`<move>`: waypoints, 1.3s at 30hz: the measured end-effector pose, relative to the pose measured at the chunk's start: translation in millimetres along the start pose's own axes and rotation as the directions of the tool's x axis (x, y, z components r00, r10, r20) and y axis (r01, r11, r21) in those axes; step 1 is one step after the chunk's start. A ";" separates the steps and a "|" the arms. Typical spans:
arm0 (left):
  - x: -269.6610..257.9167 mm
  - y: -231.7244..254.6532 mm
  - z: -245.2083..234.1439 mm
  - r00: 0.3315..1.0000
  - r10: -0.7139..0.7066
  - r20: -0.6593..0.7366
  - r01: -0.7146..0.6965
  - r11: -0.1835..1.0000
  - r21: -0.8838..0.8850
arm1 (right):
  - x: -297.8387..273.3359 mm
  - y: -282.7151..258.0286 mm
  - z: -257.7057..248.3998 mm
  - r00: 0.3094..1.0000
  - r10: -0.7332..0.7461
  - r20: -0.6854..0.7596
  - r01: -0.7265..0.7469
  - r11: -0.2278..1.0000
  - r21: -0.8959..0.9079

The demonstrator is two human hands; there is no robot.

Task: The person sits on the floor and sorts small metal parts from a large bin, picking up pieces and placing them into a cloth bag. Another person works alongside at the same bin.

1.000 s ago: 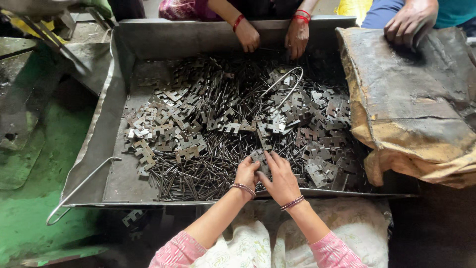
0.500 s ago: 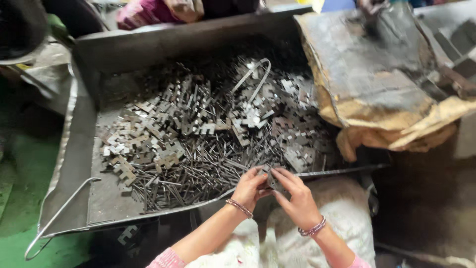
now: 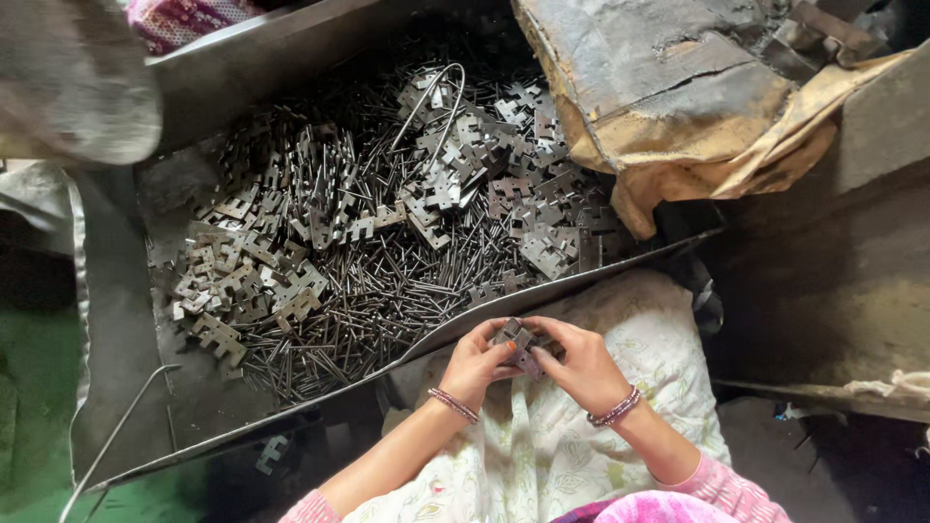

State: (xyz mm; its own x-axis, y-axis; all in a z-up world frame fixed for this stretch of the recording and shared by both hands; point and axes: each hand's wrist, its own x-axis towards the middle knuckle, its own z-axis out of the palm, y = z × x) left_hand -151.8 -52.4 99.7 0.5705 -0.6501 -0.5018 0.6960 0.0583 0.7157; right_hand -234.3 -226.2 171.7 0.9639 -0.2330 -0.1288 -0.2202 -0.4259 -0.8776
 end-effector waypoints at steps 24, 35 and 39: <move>19.2 -14.6 -19.2 0.987 0.087 -0.131 -0.098 0.992 -0.080 | -5.0 -9.2 34.1 0.946 -0.324 0.026 0.307 0.863 -0.401; 7.6 39.3 -21.3 0.988 0.129 -0.082 -0.140 0.980 -0.145 | 101.1 -5.7 -62.1 0.945 -0.327 0.019 0.321 0.915 -0.245; 2.9 61.4 -38.4 0.980 0.192 -0.050 -0.197 0.975 -0.107 | 190.7 -5.0 -157.8 0.962 -0.151 -0.228 0.088 0.960 -0.265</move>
State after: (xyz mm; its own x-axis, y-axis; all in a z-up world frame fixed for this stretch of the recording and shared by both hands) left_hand -90.7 -21.6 123.6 0.7147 -0.5882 -0.3785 0.6128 0.2658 0.7442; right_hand -72.9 -406.5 224.3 0.9264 -0.3589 0.1136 -0.1665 -0.6612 -0.7315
